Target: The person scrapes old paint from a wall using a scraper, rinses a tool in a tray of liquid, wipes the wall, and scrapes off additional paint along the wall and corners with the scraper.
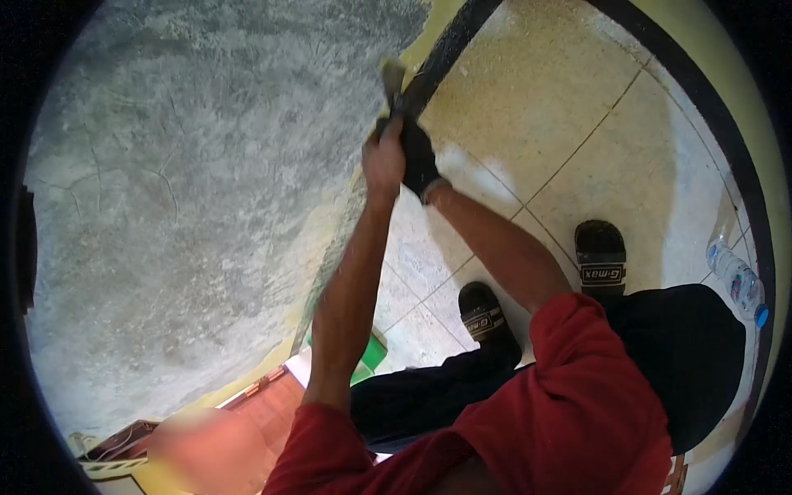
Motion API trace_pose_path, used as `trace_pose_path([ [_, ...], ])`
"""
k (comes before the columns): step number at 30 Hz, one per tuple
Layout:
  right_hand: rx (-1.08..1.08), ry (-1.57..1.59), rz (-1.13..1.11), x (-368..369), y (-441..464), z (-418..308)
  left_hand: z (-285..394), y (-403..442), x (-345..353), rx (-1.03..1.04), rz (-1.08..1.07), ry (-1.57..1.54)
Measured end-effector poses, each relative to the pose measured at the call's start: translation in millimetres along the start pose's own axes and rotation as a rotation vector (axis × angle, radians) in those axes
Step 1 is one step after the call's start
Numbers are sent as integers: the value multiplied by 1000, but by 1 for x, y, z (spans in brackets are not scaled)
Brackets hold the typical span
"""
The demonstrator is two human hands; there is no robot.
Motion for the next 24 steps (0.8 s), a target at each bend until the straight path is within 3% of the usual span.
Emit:
trace_pose_path([
  [1,191,-248,96,-10,25,27,6,12,9,-69,-52,67],
  [3,64,-152,95,-23,17,25,-5,6,19,-71,-100,-92],
  [5,-237,-547,66,-19,-19,-23,-22,-21,13,-108,-3,-126],
  [6,175,-114,68,-28,-25,24,-46,-20,21,-207,-100,-186],
  [7,174,-107,56,-31,-22,21,-40,-18,21,-204,-87,-186],
  [9,-402,-1310,-62,-17,-27,-4,-37,-18,28,-272,-228,-150],
  [10,-248,-1397,-240,-14,-25,-14,-36,-17,29,-218,-286,-162],
  [11,89,-793,-214,-26,-21,24,-31,-23,20,-240,-306,-93],
  [12,84,-786,-305,-7,-31,12,-17,-37,8,-341,-410,-39],
  [14,140,-670,-420,41,-43,20,-28,-43,-1,-100,-302,334],
  [15,171,-616,-479,64,-50,24,-13,-57,-14,-24,-207,366],
  [17,228,-505,-572,115,-64,19,27,-76,-34,51,-264,299],
  [19,308,-408,-624,152,-82,6,61,-97,-50,205,-177,189],
  [20,346,-360,-636,170,-90,-3,84,-110,-62,214,-233,281],
  [24,533,-200,-521,182,-110,-41,140,-143,-84,278,-298,204],
])
Point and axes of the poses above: each hand's wrist, its own y-axis towards the middle knuckle, its own x-axis out of the palm, z = x × y, the point moved 6 cm from there along y, towards the middle knuckle, and after that the axes turned 10 degrees about z, right-handed, at the moved point
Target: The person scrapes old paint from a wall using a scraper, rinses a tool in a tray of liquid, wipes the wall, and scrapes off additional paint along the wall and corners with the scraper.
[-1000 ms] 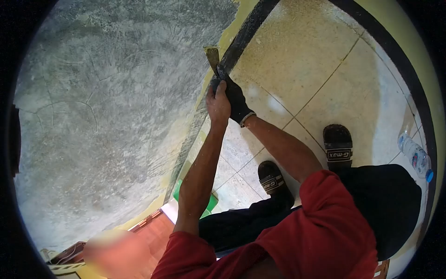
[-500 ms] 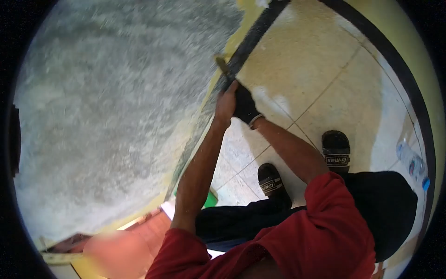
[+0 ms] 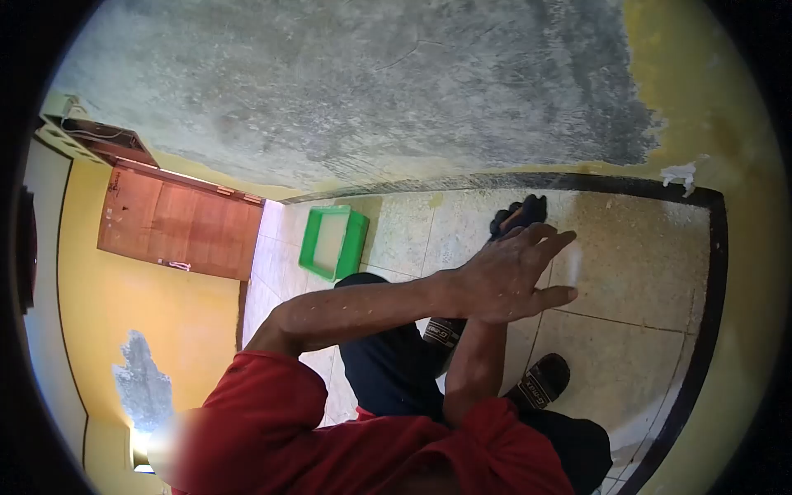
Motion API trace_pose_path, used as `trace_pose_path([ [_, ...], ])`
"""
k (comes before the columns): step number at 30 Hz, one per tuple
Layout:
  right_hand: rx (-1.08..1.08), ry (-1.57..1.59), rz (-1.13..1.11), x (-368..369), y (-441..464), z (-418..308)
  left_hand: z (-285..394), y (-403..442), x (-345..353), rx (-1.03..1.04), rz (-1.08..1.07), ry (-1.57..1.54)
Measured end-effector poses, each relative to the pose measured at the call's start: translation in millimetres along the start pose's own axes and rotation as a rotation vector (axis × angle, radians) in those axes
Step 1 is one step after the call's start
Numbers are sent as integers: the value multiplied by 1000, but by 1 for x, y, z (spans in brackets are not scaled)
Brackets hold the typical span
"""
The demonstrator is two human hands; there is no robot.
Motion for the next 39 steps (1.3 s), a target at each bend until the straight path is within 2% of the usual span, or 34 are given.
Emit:
trace_pose_path([
  [3,117,158,165,-26,-25,-9,38,-23,-14,37,-42,-124],
  [5,135,294,364,-63,-19,-24,47,-33,-29,56,-83,-180],
  [8,182,517,701,-125,-43,-13,44,-42,-26,66,-100,-141],
  [9,195,591,789,-129,-47,-9,38,-40,-23,94,-158,-158],
  [10,203,669,868,-130,-49,-6,30,-36,-23,65,-118,-164],
  [12,68,687,893,-132,-45,-17,19,-31,-26,31,-47,-150],
  [14,-43,679,899,-131,-36,-14,15,-32,-34,115,-100,-227],
  [19,-231,-98,1159,-138,-6,-5,-25,-26,-79,322,-140,-436],
  [21,-266,-119,1274,-138,6,6,-54,-20,-94,346,-118,-578],
  [22,-287,-71,1261,-140,12,17,-62,-18,-99,414,-134,-666],
  [23,-306,-24,1247,-142,14,26,-72,-15,-101,432,-167,-702],
  [24,-186,139,1217,-141,14,28,-79,-11,-104,445,-224,-733],
  [26,-252,97,1308,-148,12,23,-94,-1,-105,499,-342,-754],
  [28,-328,25,1389,-153,9,19,-109,12,-101,406,-364,-896],
  [29,-365,-14,1436,-156,7,17,-108,13,-102,436,-426,-890],
  [31,-423,-118,1517,-163,5,19,-106,13,-98,319,-510,-1016],
  [33,-480,-234,1575,-165,2,18,-107,7,-98,337,-594,-1024],
  [36,-552,-415,1578,-162,0,15,-113,2,-95,220,-535,-962],
  [39,-610,-503,1487,-158,6,19,-107,5,-95,199,-476,-802],
])
Point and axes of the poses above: each hand's wrist, its own y-axis towards the middle knuckle, its own x-axis out of the palm, z = x × y, the point moved 6 cm from there along y, towards the middle knuckle, and after that the axes turned 10 degrees about z, right-handed, at the moved point
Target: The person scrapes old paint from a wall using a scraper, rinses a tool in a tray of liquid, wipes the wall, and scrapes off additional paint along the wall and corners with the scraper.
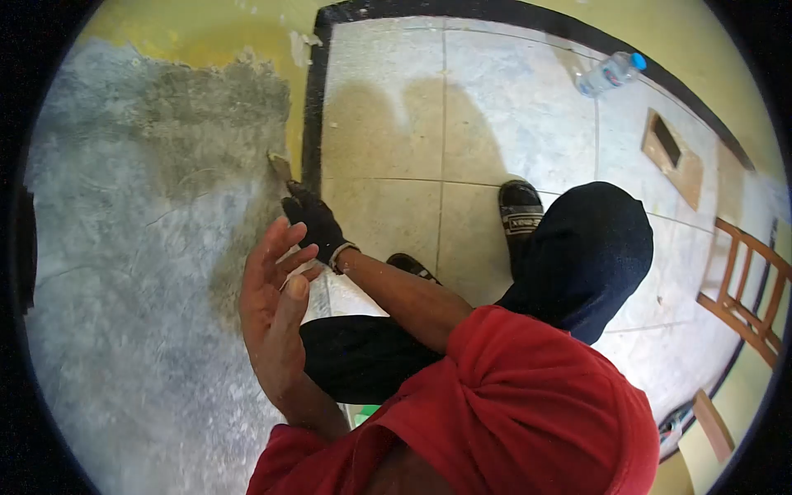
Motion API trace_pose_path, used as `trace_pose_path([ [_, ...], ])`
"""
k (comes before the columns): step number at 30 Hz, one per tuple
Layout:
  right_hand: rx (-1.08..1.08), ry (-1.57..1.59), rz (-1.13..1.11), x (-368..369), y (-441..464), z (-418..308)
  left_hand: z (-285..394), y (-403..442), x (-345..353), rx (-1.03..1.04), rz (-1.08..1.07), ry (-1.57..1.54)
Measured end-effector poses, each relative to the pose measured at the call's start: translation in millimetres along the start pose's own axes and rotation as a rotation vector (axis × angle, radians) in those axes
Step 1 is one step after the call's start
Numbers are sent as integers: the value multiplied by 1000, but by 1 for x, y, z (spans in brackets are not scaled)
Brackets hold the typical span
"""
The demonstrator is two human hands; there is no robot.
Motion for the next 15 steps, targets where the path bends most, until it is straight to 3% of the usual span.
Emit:
trace_pose_path([
  [5,-182,100,-148,2,-7,-24,-29,58,-11,-6,243,595],
  [7,-81,-13,-296,-3,0,-17,-65,80,-20,-217,272,664],
  [8,-70,22,-286,0,1,-13,-71,90,-17,-211,281,701],
  [10,303,484,-233,15,-9,-1,-96,94,-17,-449,238,634],
  [11,68,12,-333,-4,-2,-27,-95,98,-17,-450,246,684],
  [12,89,44,-316,-7,-4,-25,-100,102,-11,-505,222,580],
  [13,-23,38,-283,-8,-5,-27,-107,108,-4,-557,193,468],
  [15,-129,-9,-273,13,-11,-12,-135,126,-12,-503,179,418],
])
Point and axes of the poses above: each hand's wrist, its own y-axis towards the middle knuckle, its own x-axis out of the palm, z = x × y, the point moved 6 cm from there along y, towards the middle knuckle, and after that the axes turned 10 degrees about z, right-handed, at the moved point
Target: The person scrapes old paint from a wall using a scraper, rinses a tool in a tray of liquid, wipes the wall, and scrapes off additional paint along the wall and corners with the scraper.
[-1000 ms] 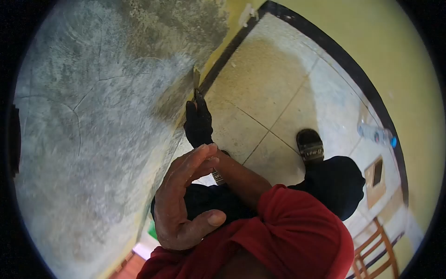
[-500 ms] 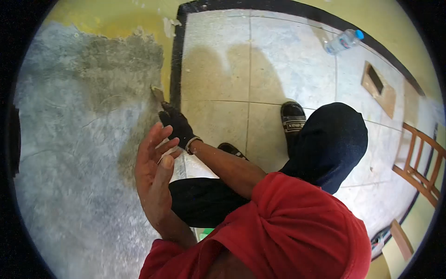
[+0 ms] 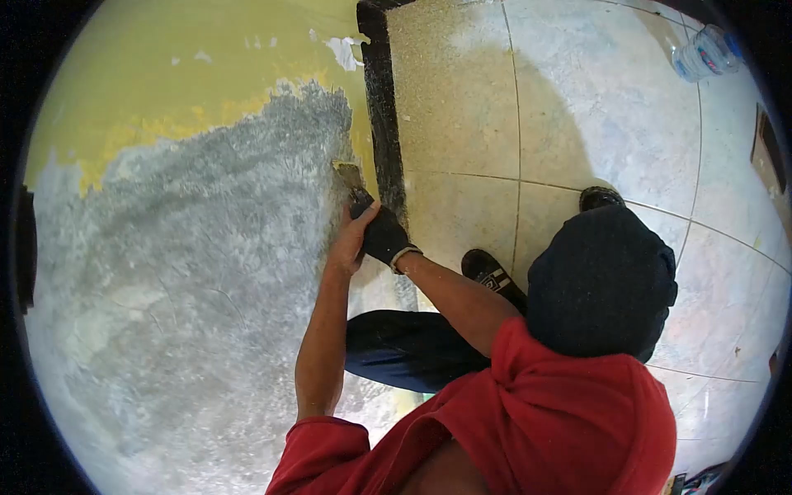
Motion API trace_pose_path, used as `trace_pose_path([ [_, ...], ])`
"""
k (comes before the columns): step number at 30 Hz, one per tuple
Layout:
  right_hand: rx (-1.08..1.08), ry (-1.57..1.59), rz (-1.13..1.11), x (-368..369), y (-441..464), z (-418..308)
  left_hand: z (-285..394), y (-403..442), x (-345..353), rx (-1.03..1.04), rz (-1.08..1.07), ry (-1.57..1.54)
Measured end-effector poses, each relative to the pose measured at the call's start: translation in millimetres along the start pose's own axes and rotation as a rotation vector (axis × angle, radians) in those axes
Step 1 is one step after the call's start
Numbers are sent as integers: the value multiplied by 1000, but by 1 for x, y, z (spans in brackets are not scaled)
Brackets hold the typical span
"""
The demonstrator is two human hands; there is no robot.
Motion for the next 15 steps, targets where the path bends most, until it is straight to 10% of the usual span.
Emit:
trace_pose_path([
  [5,99,2,-213,6,9,43,6,29,24,52,-30,-223],
  [7,171,515,62,9,-1,52,-1,24,25,192,38,-228],
  [8,-92,151,216,-13,7,29,0,24,26,167,64,-246],
  [15,-164,22,-20,-2,12,54,-9,38,29,95,169,-355],
])
Point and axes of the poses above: each hand's wrist, its own y-axis towards the middle knuckle, its own x-axis out of the palm, z = x × y, the point moved 6 cm from there along y, towards the middle knuckle, and after that the axes turned 10 degrees about z, right-handed, at the moved point
